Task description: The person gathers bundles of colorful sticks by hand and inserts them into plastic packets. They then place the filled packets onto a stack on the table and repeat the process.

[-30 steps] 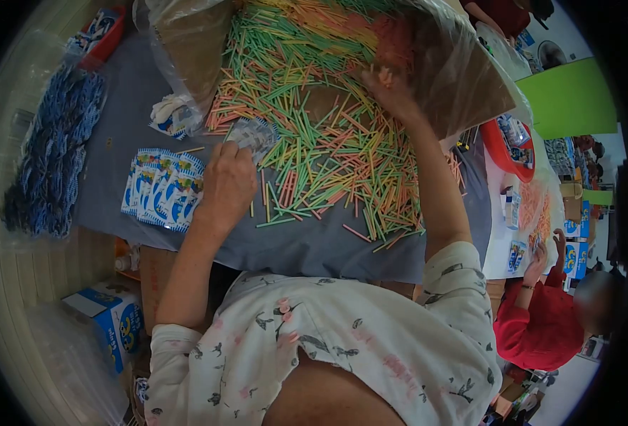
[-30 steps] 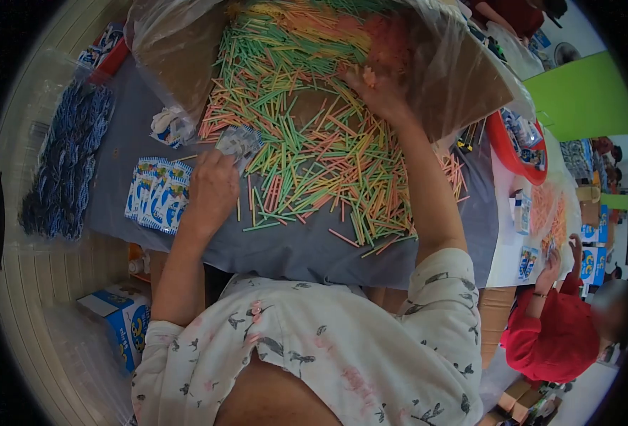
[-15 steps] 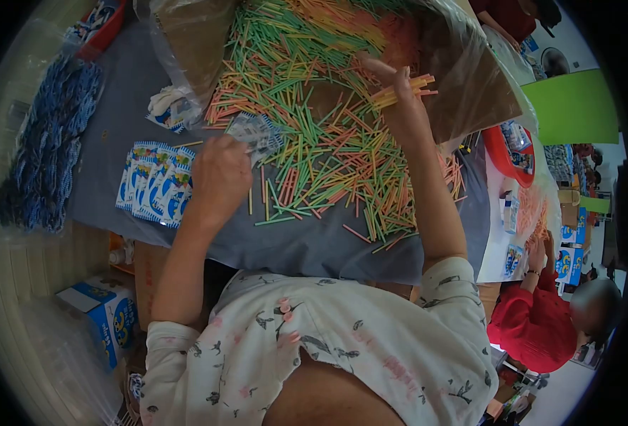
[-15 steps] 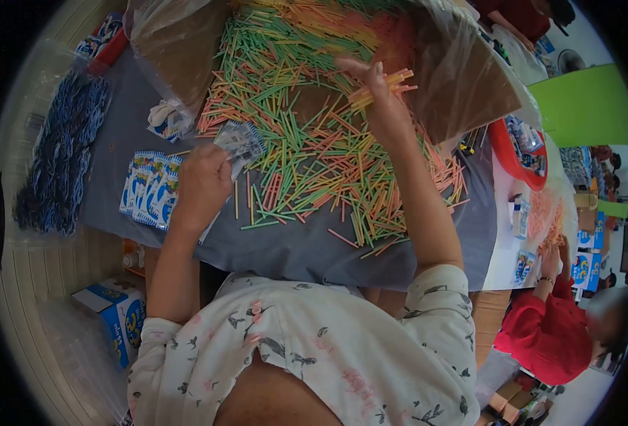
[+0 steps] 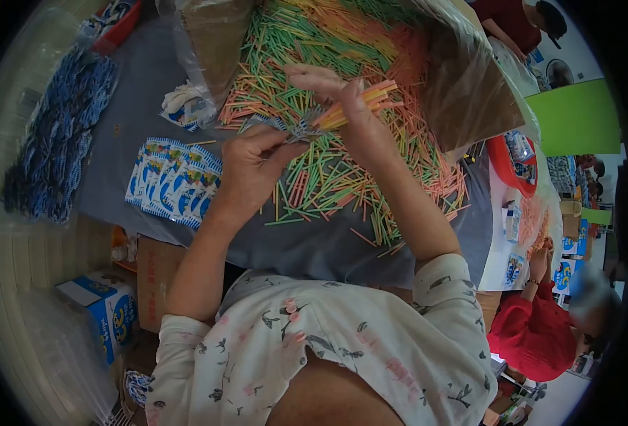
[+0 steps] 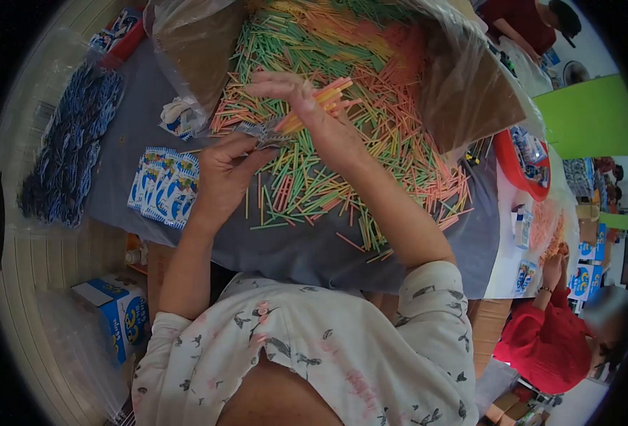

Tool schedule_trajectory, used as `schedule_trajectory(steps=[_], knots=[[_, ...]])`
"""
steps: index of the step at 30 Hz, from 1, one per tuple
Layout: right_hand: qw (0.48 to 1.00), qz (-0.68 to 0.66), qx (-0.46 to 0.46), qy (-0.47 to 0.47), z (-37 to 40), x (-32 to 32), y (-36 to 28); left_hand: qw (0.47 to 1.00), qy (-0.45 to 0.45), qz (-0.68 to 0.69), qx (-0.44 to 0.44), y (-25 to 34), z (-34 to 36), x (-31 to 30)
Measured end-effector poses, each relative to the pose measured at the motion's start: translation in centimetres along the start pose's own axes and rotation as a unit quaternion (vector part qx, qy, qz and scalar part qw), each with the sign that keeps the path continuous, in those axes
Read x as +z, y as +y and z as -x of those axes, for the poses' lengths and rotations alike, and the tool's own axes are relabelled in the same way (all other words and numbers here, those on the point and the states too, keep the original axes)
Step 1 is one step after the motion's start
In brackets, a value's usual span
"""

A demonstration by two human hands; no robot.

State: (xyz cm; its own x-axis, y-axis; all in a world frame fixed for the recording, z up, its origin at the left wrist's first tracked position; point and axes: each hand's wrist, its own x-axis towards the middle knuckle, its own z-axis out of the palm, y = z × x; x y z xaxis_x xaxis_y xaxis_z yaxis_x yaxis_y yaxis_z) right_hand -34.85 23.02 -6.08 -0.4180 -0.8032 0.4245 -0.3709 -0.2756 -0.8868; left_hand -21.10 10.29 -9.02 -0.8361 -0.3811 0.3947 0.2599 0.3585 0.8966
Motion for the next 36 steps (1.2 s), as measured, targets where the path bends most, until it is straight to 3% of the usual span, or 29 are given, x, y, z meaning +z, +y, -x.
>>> schedule_trajectory(steps=[5, 7, 11, 13, 14, 15, 17, 18, 20, 21, 22, 23, 24, 25, 26, 27, 29, 31, 32, 33, 36], knots=[[0.987, 0.142, 0.002, -0.072, 0.4, 0.3, -0.7, 0.999, -0.002, 0.044, 0.015, -1.3, -0.6, 1.4], [0.999, 0.035, 0.026, 0.002, 0.4, 0.3, -1.7, 0.991, -0.021, 0.117, -0.069, -1.6, -0.9, 1.9], [0.996, 0.010, 0.000, 0.088, 0.9, -0.4, -1.5, 0.969, -0.058, 0.218, -0.099, -2.0, -0.9, 2.6], [0.994, 0.049, 0.084, -0.039, 2.1, 0.7, -1.3, 0.958, -0.083, 0.266, -0.073, -2.1, -0.3, 3.2], [0.988, 0.122, 0.068, -0.063, 2.5, 1.0, -1.4, 0.957, -0.078, 0.277, -0.045, -2.1, 0.4, 3.7], [0.988, 0.126, 0.069, -0.061, 2.7, 1.3, -1.5, 0.956, -0.080, 0.279, -0.044, -1.8, 1.0, 3.6], [0.996, 0.061, -0.044, -0.044, 3.2, 1.6, -1.3, 0.959, -0.119, 0.234, -0.109, -0.8, 2.7, 2.0], [0.996, 0.060, -0.042, -0.042, 3.5, 1.1, -1.7, 0.958, -0.120, 0.234, -0.111, 0.3, 3.9, 0.7], [0.981, 0.188, -0.035, -0.039, 3.9, -1.8, -2.6, 0.977, -0.121, 0.110, -0.137, 1.6, 6.0, -2.7], [0.961, 0.275, -0.005, -0.018, 4.1, -4.4, -1.8, 0.980, -0.122, 0.068, -0.145, 1.6, 6.9, -4.3], [0.933, 0.359, 0.026, -0.001, 4.0, -7.4, -0.5, 0.981, -0.119, -0.061, -0.139, 0.6, 8.1, -6.1], [0.906, 0.406, 0.116, 0.000, 3.8, -9.9, 0.7, 0.967, -0.110, -0.188, -0.134, 0.2, 9.0, -6.9], [0.869, 0.451, 0.203, 0.001, 3.0, -11.5, 1.7, 0.967, -0.103, -0.190, -0.138, 0.9, 8.9, -7.1], [0.871, 0.449, 0.200, -0.001, 1.9, -11.9, 2.4, 0.922, -0.125, -0.348, -0.114, 2.0, 8.0, -7.2], [0.795, 0.563, 0.219, -0.050, 1.0, -12.1, 2.9, 0.852, -0.147, -0.495, -0.086, 2.6, 7.1, -7.0], [0.701, 0.666, 0.237, -0.095, 0.4, -12.5, 3.2, 0.853, -0.149, -0.494, -0.082, 2.6, 6.7, -6.3], [0.688, 0.659, 0.286, -0.107, -1.3, -13.0, 4.3, 0.833, -0.079, -0.548, -0.002, 2.2, 6.0, -4.8], [0.679, 0.645, 0.325, -0.130, -3.0, -11.9, 5.2, 0.844, -0.080, -0.530, 0.039, 1.7, 3.9, -2.4], [0.637, 0.670, 0.341, -0.170, -3.9, -11.1, 5.1, 0.853, -0.083, -0.509, 0.082, 1.2, 2.9, -1.5], [0.592, 0.693, 0.355, -0.206, -4.5, -10.5, 5.0, 0.851, -0.083, -0.513, 0.079, -0.4, 2.2, -0.6], [0.554, 0.730, 0.350, -0.194, -4.0, -10.0, 7.0, 0.836, -0.137, -0.530, 0.029, -3.6, 0.6, 1.2]])
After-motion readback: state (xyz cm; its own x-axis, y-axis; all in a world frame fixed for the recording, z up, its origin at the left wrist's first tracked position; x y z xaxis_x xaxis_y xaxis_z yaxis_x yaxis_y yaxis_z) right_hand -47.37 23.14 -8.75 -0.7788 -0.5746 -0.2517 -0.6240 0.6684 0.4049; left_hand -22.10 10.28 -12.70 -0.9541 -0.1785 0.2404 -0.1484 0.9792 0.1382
